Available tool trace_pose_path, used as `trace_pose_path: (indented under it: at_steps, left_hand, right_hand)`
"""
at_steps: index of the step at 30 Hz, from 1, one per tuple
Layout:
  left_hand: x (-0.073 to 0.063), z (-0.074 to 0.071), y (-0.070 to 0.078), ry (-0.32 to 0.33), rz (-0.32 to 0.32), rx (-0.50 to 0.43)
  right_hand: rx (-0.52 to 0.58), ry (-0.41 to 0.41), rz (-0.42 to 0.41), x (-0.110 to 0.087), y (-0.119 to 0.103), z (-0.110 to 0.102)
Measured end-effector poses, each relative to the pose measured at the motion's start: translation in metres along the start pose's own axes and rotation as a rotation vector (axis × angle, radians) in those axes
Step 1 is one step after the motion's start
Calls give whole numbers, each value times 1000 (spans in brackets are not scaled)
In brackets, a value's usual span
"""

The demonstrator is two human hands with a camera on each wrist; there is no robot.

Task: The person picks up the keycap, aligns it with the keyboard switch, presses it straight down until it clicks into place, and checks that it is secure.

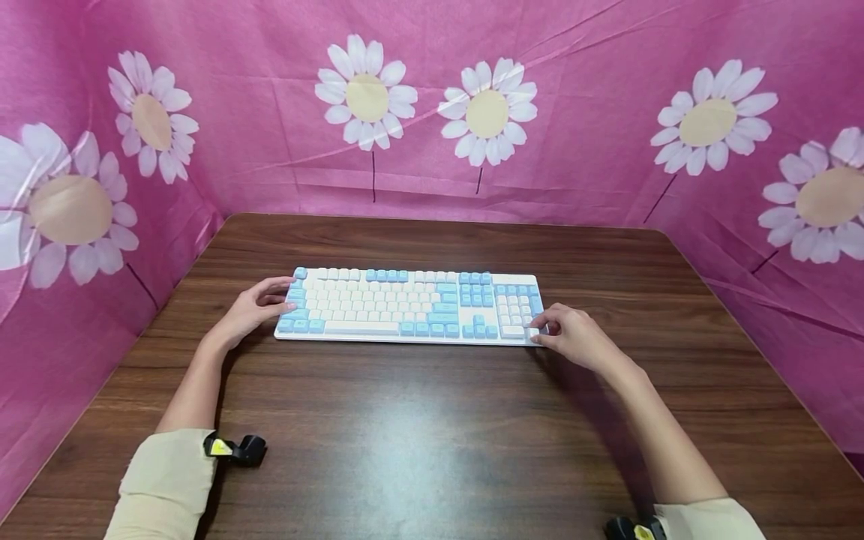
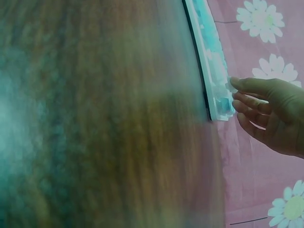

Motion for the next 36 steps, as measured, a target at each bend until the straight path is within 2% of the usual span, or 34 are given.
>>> trace_pose_path:
  at_steps: [5,9,23,36]
  left_hand:
    - [-6,2,17,-7,-7,-12]
    - [-8,4,23,-6,-10,-4]
    - [-7,3,20,-4,-12,3]
    - [-8,3,20,-10,-25,-6]
  right_hand:
    - [11,13,-5,2,3,3]
    - [25,13,8,3,6,4]
    - [-8,62,-7,5,8,9]
    - [-13,71,-19,6,8,10]
Point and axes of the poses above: each hand's wrist, its own x-axis towards the middle knuckle, its own z-axis out of the palm, y = z × x, the point moved 2 cm from there along x, towards the middle knuckle, and after that the axes turned 4 degrees about z, right-handed, at the moved point
